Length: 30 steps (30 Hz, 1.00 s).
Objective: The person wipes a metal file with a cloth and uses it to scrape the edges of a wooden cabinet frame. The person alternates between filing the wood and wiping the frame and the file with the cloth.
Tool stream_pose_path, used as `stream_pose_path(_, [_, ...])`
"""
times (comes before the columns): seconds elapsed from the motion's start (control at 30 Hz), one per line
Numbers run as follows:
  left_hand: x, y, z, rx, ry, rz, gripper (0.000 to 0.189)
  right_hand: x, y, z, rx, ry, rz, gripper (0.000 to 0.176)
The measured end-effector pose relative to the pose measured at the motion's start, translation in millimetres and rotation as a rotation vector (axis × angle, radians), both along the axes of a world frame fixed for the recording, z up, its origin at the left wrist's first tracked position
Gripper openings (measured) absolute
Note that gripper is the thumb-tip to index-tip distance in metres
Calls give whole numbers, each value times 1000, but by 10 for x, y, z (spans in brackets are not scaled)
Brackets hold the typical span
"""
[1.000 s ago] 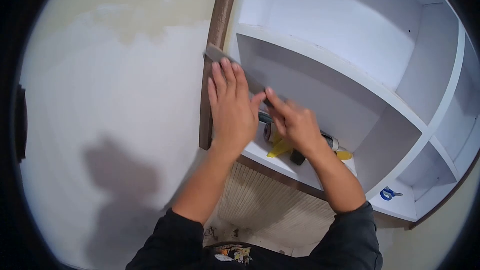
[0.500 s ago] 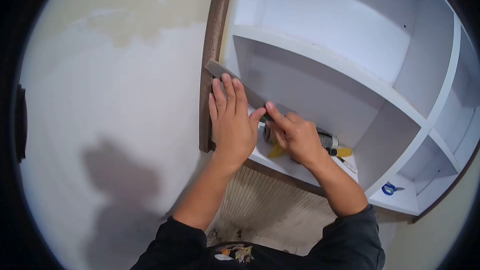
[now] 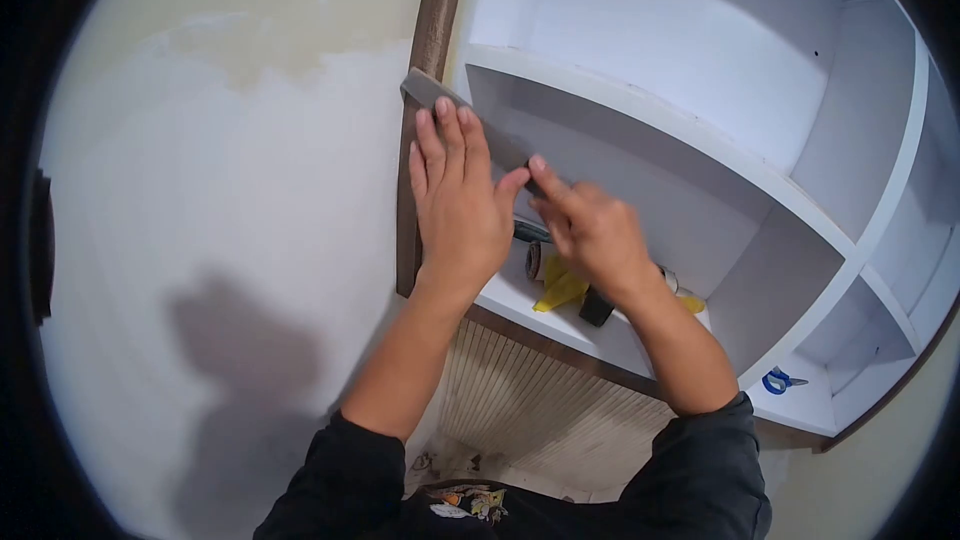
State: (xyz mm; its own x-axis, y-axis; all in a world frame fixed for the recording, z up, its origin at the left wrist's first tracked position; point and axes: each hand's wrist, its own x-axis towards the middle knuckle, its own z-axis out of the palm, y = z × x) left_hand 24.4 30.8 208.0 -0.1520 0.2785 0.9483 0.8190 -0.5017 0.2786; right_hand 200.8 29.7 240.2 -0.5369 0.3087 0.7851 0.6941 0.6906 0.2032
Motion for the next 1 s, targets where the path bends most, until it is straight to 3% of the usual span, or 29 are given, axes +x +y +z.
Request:
stream_pose_path(0.17, [11, -43, -158, 1, 21, -35, 77, 76, -23, -166, -10, 22, 31, 59])
stream_pose_path(0.27, [-53, -8, 192, 42, 7, 29, 76, -76, -10, 184, -16, 35, -5, 59])
stream_pose_path(0.4, [-12, -133, -50, -10, 52, -8, 73, 17, -87, -43, 7, 40, 14, 59])
stream_pose_path(0.6, [-92, -32, 290, 77, 26, 38, 74, -85, -62, 208, 13, 44, 4, 59])
stream_pose_path(0.7, [-20, -119, -33, 13, 56, 17, 73, 14, -81, -43, 8, 43, 26, 59])
stream_pose_path(0.87, [-112, 21, 265, 73, 45, 57, 77, -131, 6, 200, -28, 83, 76, 60])
stream_pose_path(1.0, [-85, -148, -78, -9, 93, 21, 75, -54, -103, -89, 1, 51, -6, 59])
